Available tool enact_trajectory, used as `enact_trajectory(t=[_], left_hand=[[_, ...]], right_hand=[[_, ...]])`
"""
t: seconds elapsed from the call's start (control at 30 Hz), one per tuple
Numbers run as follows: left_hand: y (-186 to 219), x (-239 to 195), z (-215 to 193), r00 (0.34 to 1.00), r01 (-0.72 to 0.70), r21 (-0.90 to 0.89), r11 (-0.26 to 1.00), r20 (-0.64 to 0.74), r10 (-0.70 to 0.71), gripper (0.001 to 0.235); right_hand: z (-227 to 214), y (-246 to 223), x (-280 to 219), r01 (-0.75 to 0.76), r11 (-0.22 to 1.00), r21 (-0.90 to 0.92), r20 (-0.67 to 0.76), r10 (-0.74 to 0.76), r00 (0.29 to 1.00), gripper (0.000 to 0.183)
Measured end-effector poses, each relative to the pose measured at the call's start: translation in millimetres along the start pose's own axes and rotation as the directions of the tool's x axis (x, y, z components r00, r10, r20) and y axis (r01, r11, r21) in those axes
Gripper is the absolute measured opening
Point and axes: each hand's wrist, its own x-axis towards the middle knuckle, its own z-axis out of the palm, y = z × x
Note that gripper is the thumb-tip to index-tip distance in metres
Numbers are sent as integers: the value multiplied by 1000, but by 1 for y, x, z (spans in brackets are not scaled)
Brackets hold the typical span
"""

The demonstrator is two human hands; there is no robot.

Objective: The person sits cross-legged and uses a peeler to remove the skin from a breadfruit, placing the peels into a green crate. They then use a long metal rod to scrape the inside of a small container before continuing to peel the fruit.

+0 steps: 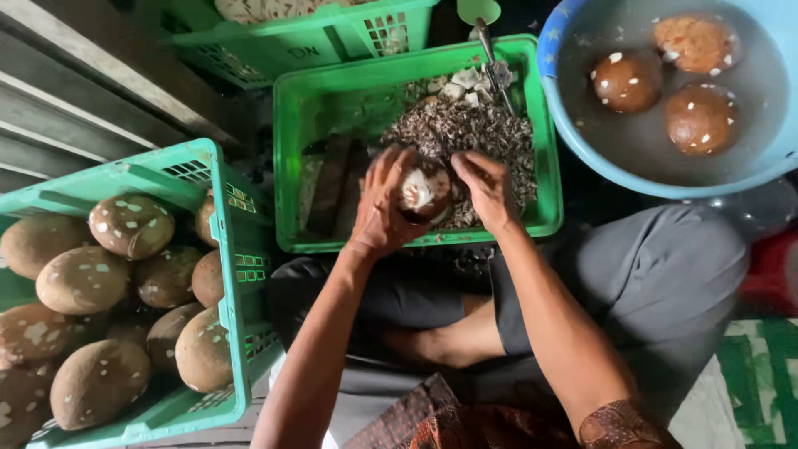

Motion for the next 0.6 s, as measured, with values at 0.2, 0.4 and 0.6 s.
enact_trajectory(t=[0.2,0.4,0.6], left_hand=[[-14,-2,22,956,247,-244,938,-94,-277,152],[-18,-2,24,956,267,-181,947,-79,-284,117],[-31,-3,33,967,228,-158,961,-75,-242,103]], right_hand=[[5,-59,15,378,879,-291,269,-304,914,11],[20,-62,51,426,866,-260,488,-262,832,25],[19,-80,46,527,789,-315,520,-322,792,20]])
